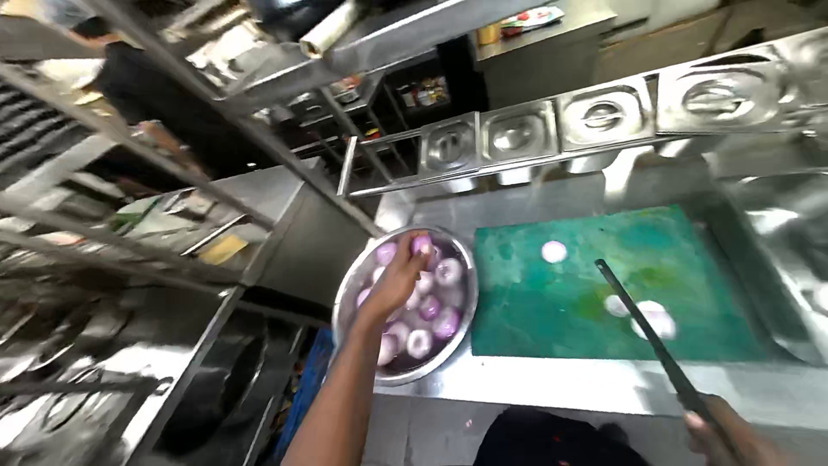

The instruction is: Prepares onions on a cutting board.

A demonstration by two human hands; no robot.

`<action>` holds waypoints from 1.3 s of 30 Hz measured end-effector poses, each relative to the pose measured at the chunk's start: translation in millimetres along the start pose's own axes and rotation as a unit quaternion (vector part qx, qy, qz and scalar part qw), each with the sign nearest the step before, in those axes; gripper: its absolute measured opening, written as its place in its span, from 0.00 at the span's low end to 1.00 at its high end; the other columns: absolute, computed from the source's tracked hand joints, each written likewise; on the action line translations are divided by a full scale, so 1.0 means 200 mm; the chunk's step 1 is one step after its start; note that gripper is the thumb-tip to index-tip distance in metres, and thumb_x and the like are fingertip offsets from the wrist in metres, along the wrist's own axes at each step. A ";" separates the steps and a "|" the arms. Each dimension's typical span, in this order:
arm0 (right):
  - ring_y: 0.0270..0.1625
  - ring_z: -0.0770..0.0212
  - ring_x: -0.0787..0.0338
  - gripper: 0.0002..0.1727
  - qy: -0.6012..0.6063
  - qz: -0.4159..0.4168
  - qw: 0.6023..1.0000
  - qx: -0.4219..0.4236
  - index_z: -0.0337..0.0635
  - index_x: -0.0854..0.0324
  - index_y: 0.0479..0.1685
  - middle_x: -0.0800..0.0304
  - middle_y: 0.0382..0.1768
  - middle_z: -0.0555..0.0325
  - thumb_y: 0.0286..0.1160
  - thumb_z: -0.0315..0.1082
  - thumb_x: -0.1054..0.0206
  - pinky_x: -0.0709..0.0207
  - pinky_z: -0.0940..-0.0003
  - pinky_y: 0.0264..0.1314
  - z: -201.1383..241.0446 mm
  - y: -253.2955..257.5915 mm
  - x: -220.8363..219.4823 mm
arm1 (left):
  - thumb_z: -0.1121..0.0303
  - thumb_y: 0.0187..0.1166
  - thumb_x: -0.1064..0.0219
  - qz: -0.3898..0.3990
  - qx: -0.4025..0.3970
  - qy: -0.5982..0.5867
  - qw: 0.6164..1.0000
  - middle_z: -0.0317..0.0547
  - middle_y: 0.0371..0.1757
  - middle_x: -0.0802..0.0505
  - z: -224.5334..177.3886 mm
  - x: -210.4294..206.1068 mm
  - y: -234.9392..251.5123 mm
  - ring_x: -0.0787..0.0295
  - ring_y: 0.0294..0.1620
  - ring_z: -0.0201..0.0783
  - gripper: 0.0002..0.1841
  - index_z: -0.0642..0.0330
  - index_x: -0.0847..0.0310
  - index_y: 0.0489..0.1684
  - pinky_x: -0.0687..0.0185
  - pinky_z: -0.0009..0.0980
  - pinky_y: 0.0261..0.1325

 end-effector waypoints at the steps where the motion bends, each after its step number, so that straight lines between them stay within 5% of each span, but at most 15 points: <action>1: 0.31 0.45 0.06 0.30 0.000 -0.014 1.000 -0.009 0.37 0.29 0.71 0.08 0.40 0.43 0.92 0.56 0.50 0.11 0.39 0.36 0.00 0.00 0.00 | 0.59 0.86 0.40 0.014 -0.051 -0.023 0.998 0.48 0.65 0.14 -0.07 -0.12 0.00 0.12 0.54 0.42 0.27 0.51 0.38 0.83 0.13 0.44 0.55; 4: 0.30 0.43 0.09 0.26 -0.041 -0.045 0.998 0.003 0.34 0.28 0.66 0.12 0.32 0.44 0.84 0.50 0.39 0.15 0.38 0.35 0.05 0.00 -0.04 | 0.65 0.68 0.20 0.054 -0.169 -0.019 0.984 0.43 0.73 0.17 -0.16 -0.60 -0.06 0.14 0.64 0.40 0.37 0.51 0.33 0.80 0.12 0.44 0.63; 7: 0.36 0.39 0.09 0.23 -0.113 -0.064 0.991 0.007 0.35 0.27 0.64 0.12 0.37 0.42 0.81 0.44 0.38 0.16 0.38 0.37 0.09 0.01 -0.13 | 0.66 0.61 0.15 0.099 -0.185 -0.003 0.978 0.39 0.73 0.16 -0.08 -1.02 -0.10 0.15 0.68 0.37 0.41 0.51 0.32 0.78 0.14 0.43 0.69; 11: 0.42 0.35 0.07 0.22 -0.154 -0.009 0.987 -0.044 0.39 0.30 0.70 0.11 0.47 0.38 0.85 0.44 0.43 0.15 0.36 0.41 0.09 0.01 -0.25 | 0.68 0.56 0.13 0.109 -0.186 -0.015 0.976 0.39 0.71 0.13 0.00 -1.24 -0.10 0.13 0.67 0.34 0.40 0.53 0.29 0.74 0.14 0.38 0.70; 16: 0.42 0.35 0.06 0.22 -0.187 0.010 0.981 -0.052 0.40 0.31 0.70 0.11 0.51 0.38 0.90 0.47 0.51 0.14 0.39 0.40 0.08 0.04 -0.32 | 0.59 0.53 0.10 0.112 -0.211 0.002 0.971 0.45 0.73 0.20 -0.01 -1.26 -0.06 0.17 0.68 0.38 0.32 0.53 0.16 0.60 0.09 0.36 0.61; 20: 0.42 0.35 0.06 0.25 -0.196 0.009 0.979 -0.046 0.41 0.30 0.70 0.12 0.53 0.39 0.92 0.52 0.53 0.14 0.40 0.39 0.08 0.06 -0.33 | 0.58 0.51 0.09 0.128 -0.193 0.010 0.973 0.43 0.67 0.19 -0.01 -1.25 -0.02 0.16 0.64 0.37 0.33 0.50 0.17 0.59 0.09 0.36 0.57; 26: 0.28 0.42 0.07 0.16 -0.229 -0.109 0.967 0.011 0.42 0.24 0.58 0.10 0.46 0.43 0.89 0.42 0.49 0.15 0.47 0.25 0.18 0.02 -0.27 | 0.58 0.52 0.10 0.153 -0.198 0.005 0.968 0.41 0.62 0.16 -0.05 -1.25 0.01 0.15 0.60 0.37 0.30 0.51 0.17 0.55 0.10 0.36 0.57; 39: 0.21 0.44 0.10 0.14 -0.250 -0.155 0.955 0.036 0.42 0.22 0.55 0.10 0.39 0.45 0.86 0.41 0.46 0.18 0.49 0.18 0.24 -0.01 -0.26 | 0.60 0.52 0.10 0.145 -0.210 0.010 0.967 0.42 0.60 0.15 -0.09 -1.26 0.00 0.14 0.60 0.36 0.29 0.52 0.16 0.53 0.09 0.37 0.57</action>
Point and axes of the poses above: each hand's wrist, its own y-axis towards the middle knuckle, its own x-axis out of the back of the hand, z = x × y, the point moved 8 cm from there along y, towards the middle knuckle
